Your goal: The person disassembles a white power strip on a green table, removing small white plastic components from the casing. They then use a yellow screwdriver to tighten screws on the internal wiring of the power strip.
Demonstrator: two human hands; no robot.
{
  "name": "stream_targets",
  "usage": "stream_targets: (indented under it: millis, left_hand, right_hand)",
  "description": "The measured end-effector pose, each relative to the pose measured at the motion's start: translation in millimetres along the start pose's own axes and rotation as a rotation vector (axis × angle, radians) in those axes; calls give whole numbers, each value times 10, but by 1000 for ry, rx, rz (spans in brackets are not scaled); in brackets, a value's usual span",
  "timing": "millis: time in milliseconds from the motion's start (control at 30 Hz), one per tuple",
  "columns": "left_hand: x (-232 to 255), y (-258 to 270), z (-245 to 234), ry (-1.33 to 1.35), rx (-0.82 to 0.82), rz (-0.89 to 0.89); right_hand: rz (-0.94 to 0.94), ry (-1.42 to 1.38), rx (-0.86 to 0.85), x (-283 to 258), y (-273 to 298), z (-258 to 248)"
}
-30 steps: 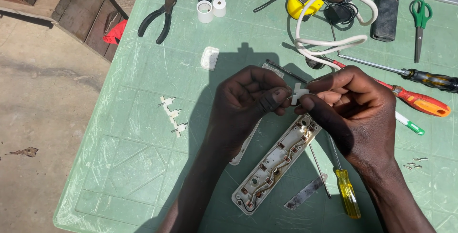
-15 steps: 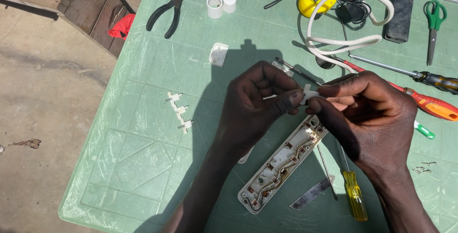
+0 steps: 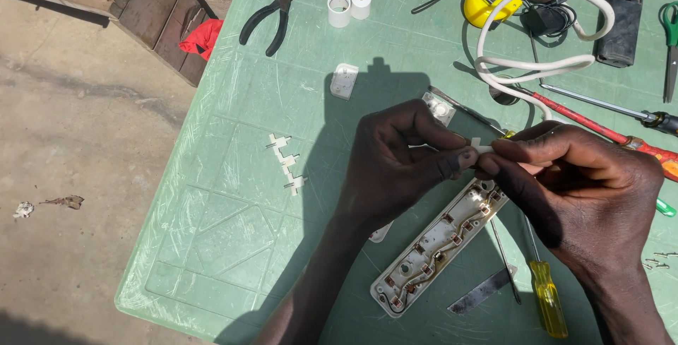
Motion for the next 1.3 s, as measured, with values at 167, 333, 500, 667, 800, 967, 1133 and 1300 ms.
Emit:
stream_targets:
  millis: [167, 333, 500, 667, 800, 967, 1133, 1300]
  left_hand:
    - [-9, 61, -49, 8, -5, 8]
    - [-95, 63, -91, 119, -102, 24]
    - [-198, 47, -146, 182, -164, -6]
    - [-263, 27, -156, 191, -203, 4]
    - [-234, 45, -54, 209, -67, 59]
    - [-48, 59, -53, 279, -93, 115]
    - [82, -26, -67, -8, -57, 76]
    - [84, -34, -52, 19, -99, 97]
  right_hand:
    - [185, 25, -46, 216, 82, 1]
    - [306, -152, -178, 1280, 134, -185]
    - [132, -17, -228, 1246, 158, -213]
    - [-28, 119, -181, 834, 134, -108]
    - [10, 123, -131, 745, 71, -99]
    - [152, 201, -44, -13, 48, 2]
    - [-13, -55, 70, -5, 7, 6]
    - [-27, -65, 59, -39, -26, -34]
Point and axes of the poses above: each hand's wrist, its own y-axis away from the middle knuckle, its own z-axis out of the palm, x = y × z, the point moved 2 cm from there along -y, towards the middle knuckle, and after that the axes turned 1 degree about -y, right-handed, at the moved point
